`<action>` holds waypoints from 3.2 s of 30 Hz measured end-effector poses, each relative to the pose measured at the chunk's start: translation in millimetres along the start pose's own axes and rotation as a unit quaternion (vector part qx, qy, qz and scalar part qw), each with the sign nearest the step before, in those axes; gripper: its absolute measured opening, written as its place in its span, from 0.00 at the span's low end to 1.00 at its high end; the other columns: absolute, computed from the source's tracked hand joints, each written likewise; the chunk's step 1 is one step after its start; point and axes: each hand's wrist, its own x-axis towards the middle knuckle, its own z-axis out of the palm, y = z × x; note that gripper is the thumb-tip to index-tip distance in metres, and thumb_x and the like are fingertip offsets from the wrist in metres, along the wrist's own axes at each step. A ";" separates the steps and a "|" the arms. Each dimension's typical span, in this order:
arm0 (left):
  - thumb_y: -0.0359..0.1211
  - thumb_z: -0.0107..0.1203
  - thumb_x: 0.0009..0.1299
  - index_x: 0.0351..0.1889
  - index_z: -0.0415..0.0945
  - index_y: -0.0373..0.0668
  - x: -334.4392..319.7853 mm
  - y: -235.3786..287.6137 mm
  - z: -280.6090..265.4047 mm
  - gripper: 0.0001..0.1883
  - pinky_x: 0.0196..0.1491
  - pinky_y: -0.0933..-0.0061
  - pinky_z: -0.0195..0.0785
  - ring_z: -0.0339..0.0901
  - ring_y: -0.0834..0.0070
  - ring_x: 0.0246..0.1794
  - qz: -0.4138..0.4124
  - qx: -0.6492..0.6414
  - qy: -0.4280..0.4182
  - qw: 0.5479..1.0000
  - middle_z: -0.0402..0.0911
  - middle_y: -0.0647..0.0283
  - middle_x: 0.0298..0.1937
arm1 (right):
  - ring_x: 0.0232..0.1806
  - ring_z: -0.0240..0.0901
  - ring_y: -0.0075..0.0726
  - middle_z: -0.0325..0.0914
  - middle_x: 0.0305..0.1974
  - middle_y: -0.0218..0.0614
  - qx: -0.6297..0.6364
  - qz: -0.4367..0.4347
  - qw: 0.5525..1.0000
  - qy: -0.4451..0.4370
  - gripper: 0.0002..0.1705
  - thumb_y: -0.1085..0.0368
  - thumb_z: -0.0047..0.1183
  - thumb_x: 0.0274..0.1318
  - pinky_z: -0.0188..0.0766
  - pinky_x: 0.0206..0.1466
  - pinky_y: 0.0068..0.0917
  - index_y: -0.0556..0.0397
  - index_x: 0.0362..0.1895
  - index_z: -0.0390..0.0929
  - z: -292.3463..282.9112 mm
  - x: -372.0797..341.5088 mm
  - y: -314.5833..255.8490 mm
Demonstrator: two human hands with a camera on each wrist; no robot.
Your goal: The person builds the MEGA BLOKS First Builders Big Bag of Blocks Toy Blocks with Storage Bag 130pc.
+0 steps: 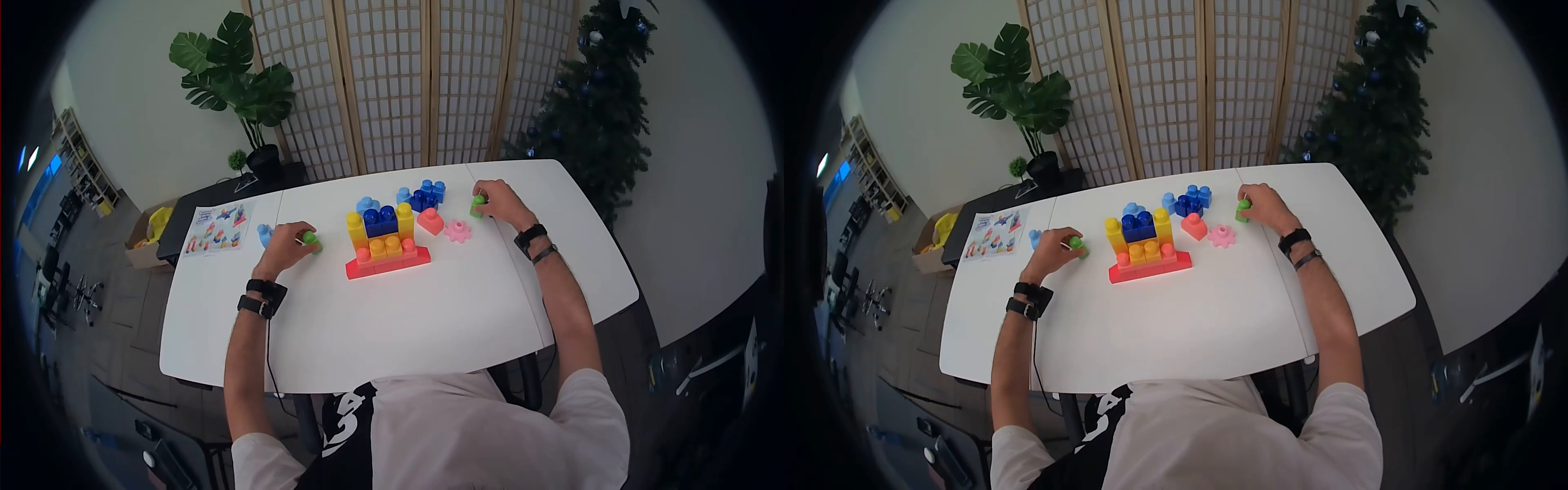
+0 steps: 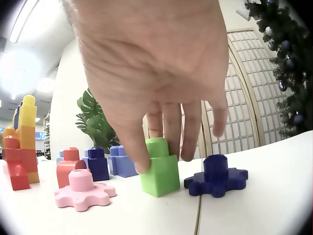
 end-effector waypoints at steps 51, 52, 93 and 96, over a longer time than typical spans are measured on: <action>0.32 0.75 0.69 0.62 0.83 0.31 28.7 104.8 -0.7 0.25 0.62 0.69 0.84 0.88 0.70 0.51 0.090 -0.225 -0.014 0.970 0.90 0.56 0.53 | 0.55 0.86 0.37 0.89 0.51 0.42 0.319 -0.206 0.917 -0.125 0.28 0.63 0.76 0.58 0.81 0.62 0.34 0.58 0.61 0.82 -1.2 18.4 -158.7; 0.29 0.74 0.69 0.61 0.84 0.32 27.8 107.0 -0.4 0.23 0.62 0.69 0.83 0.87 0.74 0.53 0.088 -0.200 -0.024 0.975 0.90 0.59 0.54 | 0.57 0.84 0.35 0.88 0.54 0.40 0.361 -0.158 0.913 -0.108 0.27 0.63 0.72 0.64 0.79 0.64 0.33 0.58 0.63 0.80 -9.3 16.7 -158.6; 0.42 0.76 0.69 0.78 0.69 0.41 42.9 161.2 -22.4 0.42 0.67 0.58 0.77 0.81 0.62 0.68 0.186 -0.191 0.150 0.952 0.82 0.53 0.69 | 0.49 0.84 0.37 0.86 0.49 0.40 0.172 -0.262 0.949 0.043 0.26 0.54 0.70 0.67 0.81 0.50 0.35 0.59 0.60 0.84 -62.1 35.4 -202.9; 0.37 0.74 0.71 0.72 0.77 0.40 43.3 165.4 -22.5 0.32 0.64 0.62 0.79 0.87 0.65 0.59 0.211 -0.171 0.135 0.953 0.88 0.54 0.60 | 0.47 0.84 0.41 0.86 0.48 0.41 0.123 -0.313 0.942 0.003 0.27 0.52 0.70 0.67 0.81 0.52 0.36 0.60 0.59 0.85 -50.1 33.7 -216.0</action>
